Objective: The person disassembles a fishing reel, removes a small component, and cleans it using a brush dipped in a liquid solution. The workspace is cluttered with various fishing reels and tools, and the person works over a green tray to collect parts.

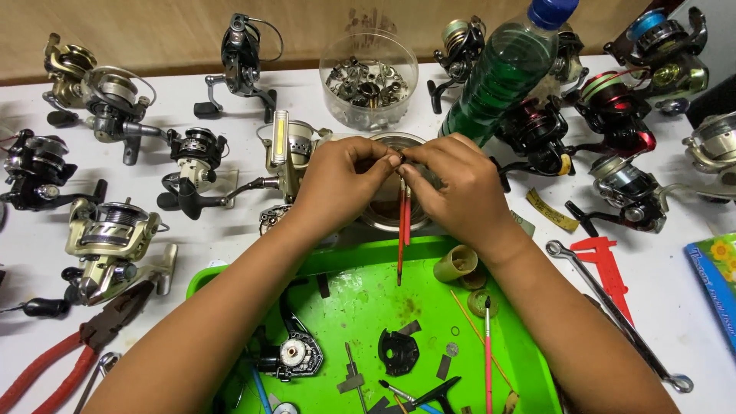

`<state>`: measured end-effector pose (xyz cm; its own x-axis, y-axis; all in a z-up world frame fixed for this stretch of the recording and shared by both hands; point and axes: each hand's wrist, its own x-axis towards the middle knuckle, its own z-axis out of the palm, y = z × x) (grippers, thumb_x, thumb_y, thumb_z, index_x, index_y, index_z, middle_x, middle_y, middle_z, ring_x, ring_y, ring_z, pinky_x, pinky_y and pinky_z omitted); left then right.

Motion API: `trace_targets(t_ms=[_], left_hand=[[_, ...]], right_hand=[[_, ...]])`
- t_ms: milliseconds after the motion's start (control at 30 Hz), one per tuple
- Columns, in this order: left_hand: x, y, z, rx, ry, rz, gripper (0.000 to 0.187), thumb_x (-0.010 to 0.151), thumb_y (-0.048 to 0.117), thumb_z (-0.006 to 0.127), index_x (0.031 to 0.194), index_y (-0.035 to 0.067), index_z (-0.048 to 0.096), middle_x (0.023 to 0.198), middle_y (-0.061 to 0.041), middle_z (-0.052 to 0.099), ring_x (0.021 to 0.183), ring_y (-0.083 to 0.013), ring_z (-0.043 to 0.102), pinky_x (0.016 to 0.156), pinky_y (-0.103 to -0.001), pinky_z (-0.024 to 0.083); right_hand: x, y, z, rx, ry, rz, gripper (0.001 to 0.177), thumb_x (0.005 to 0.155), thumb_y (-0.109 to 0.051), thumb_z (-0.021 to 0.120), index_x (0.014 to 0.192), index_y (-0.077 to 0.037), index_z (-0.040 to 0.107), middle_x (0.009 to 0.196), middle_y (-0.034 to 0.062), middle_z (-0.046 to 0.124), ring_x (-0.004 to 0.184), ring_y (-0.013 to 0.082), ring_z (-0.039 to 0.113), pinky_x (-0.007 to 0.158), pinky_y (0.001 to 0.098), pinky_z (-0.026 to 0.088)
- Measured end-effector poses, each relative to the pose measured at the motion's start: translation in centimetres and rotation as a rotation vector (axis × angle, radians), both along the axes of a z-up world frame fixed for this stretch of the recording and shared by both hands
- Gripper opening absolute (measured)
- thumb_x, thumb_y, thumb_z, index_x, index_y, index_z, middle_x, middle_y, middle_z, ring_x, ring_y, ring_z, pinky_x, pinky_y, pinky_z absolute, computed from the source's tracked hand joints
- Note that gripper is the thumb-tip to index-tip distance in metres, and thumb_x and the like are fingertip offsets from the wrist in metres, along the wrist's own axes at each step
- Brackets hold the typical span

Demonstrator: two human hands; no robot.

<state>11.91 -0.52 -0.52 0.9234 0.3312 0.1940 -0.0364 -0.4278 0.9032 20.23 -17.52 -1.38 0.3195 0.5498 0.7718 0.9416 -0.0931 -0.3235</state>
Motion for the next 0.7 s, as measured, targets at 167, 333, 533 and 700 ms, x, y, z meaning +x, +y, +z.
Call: trace_targets(t_ms=[167, 333, 533, 700], left_hand=[[0.13, 0.00, -0.27, 0.022, -0.011, 0.000, 0.019, 0.089, 0.017, 0.069, 0.098, 0.009, 0.082, 0.075, -0.013, 0.077, 0.071, -0.0242, 0.074, 0.061, -0.034, 0.056], [-0.13, 0.08, -0.06, 0.035, -0.053, -0.011, 0.017, 0.089, 0.015, 0.069, 0.097, 0.007, 0.082, 0.072, -0.014, 0.075, 0.070, -0.0257, 0.073, 0.059, -0.034, 0.055], [0.00, -0.18, -0.18, -0.051, -0.066, -0.015, 0.018, 0.090, 0.016, 0.068, 0.098, 0.006, 0.082, 0.072, -0.013, 0.075, 0.069, -0.0188, 0.069, 0.057, -0.031, 0.053], [0.02, -0.19, -0.22, -0.133, -0.061, -0.035, 0.020, 0.089, 0.017, 0.069, 0.100, 0.008, 0.082, 0.067, -0.007, 0.073, 0.065, -0.0124, 0.064, 0.058, -0.028, 0.052]], right_hand=[[0.05, 0.10, 0.33, -0.017, -0.036, 0.016, 0.012, 0.090, 0.005, 0.080, 0.101, 0.000, 0.080, 0.088, 0.0150, 0.073, 0.079, 0.0332, 0.072, 0.071, 0.0398, 0.057], [0.09, 0.09, 0.39, -0.011, -0.032, 0.047, 0.011, 0.091, 0.006, 0.079, 0.101, 0.003, 0.079, 0.087, 0.0169, 0.073, 0.079, 0.0342, 0.072, 0.071, 0.0392, 0.058], [0.23, 0.21, 0.33, 0.027, -0.029, 0.054, 0.012, 0.090, 0.006, 0.080, 0.102, 0.002, 0.080, 0.088, 0.0157, 0.074, 0.080, 0.0346, 0.072, 0.070, 0.0404, 0.058], [0.41, 0.19, 0.31, 0.111, 0.045, 0.087, 0.013, 0.091, -0.003, 0.081, 0.105, -0.002, 0.080, 0.089, 0.0121, 0.074, 0.077, 0.0310, 0.070, 0.069, 0.0394, 0.057]])
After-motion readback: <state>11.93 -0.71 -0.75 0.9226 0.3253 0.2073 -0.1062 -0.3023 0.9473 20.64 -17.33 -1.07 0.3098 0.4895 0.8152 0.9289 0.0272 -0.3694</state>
